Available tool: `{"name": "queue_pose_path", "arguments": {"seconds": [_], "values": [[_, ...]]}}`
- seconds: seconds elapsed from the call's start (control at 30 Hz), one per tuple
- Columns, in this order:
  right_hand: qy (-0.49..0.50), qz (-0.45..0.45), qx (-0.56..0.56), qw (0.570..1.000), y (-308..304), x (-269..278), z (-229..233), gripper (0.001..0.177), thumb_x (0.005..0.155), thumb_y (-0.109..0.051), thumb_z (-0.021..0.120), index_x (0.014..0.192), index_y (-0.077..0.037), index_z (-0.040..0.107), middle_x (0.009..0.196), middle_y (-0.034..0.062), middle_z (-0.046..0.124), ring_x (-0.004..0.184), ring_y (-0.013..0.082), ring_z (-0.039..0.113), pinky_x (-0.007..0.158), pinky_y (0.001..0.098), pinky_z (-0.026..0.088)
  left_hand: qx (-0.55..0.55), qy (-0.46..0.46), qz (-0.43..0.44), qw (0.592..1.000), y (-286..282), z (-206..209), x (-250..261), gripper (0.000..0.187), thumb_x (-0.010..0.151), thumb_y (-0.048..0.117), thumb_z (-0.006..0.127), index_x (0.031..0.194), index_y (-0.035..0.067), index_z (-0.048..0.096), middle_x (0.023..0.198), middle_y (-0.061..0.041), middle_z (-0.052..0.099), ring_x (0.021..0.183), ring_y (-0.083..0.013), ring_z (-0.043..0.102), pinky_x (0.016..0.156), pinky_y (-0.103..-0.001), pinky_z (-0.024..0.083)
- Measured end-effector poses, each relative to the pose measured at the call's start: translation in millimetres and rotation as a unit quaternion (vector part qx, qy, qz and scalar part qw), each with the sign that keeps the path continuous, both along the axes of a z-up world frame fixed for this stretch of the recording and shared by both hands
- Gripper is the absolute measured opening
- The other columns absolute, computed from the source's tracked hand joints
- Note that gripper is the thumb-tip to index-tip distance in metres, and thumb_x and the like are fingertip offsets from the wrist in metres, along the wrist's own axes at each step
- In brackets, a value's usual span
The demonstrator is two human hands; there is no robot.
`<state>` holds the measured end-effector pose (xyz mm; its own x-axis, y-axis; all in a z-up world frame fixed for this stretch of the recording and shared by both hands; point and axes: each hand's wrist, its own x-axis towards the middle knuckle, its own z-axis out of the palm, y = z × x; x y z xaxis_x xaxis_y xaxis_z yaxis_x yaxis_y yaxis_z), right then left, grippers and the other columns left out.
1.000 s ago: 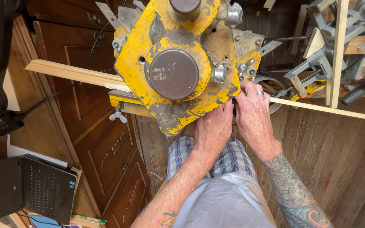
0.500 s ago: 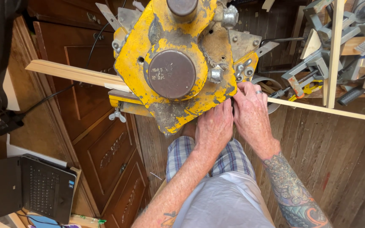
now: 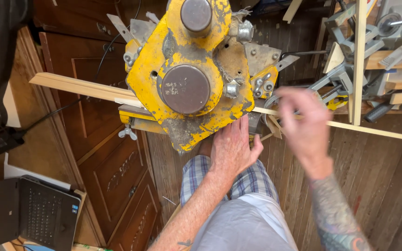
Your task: Preparing and processing thin wood strips by clamping, marking, and feeding them into a woodworking machine
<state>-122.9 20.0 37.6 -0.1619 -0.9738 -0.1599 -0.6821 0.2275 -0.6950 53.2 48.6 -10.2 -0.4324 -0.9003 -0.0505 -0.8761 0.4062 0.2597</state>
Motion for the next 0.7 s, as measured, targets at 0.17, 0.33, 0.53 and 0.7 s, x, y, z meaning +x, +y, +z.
{"name": "queue_pose_path", "arguments": {"seconds": [0.17, 0.33, 0.53, 0.7], "values": [[0.004, -0.031, -0.030, 0.999, -47, -37, -20, 0.030, 0.109, -0.009, 0.058, 0.138, 0.002, 0.060, 0.131, 0.0253, 0.057, 0.109, 0.0307, 0.063, 0.087, 0.0421, 0.056, 0.058, -0.003, -0.013, 0.998, -14, 28, 3, 0.077, 0.074, 0.058, 0.070, 0.128, 0.005, 0.056, 0.103, -0.011, 0.063, 0.091, -0.0267, 0.063, 0.075, -0.035, 0.054], [-0.171, -0.097, 0.060, 0.979, -69, -39, -37, 0.019, 0.108, -0.004, 0.059, 0.125, 0.001, 0.066, 0.103, 0.0151, 0.072, 0.092, 0.0174, 0.073, 0.080, 0.0278, 0.067, 0.050, -0.057, -0.033, 0.997, -15, 25, 1, 0.087, 0.082, 0.064, 0.067, 0.141, 0.002, 0.050, 0.117, -0.011, 0.061, 0.101, -0.0236, 0.062, 0.081, -0.031, 0.054], [-0.210, -0.111, 0.035, 0.971, -70, -44, -50, 0.008, 0.104, -0.003, 0.071, 0.112, -0.003, 0.072, 0.112, 0.0099, 0.071, 0.091, 0.0129, 0.072, 0.078, 0.0229, 0.067, 0.049, -0.039, -0.025, 0.998, -13, 25, 2, 0.089, 0.081, 0.063, 0.070, 0.143, 0.002, 0.050, 0.125, -0.013, 0.060, 0.109, -0.0261, 0.061, 0.092, -0.033, 0.052], [-0.098, -0.038, 0.015, 0.994, -66, -46, -50, 0.013, 0.104, -0.001, 0.069, 0.115, -0.006, 0.075, 0.111, 0.0109, 0.062, 0.091, 0.0145, 0.064, 0.083, 0.0258, 0.061, 0.053, -0.042, -0.027, 0.997, -11, 24, 2, 0.089, 0.082, 0.064, 0.070, 0.141, 0.001, 0.049, 0.121, -0.012, 0.062, 0.104, -0.0253, 0.063, 0.087, -0.032, 0.054]]}}
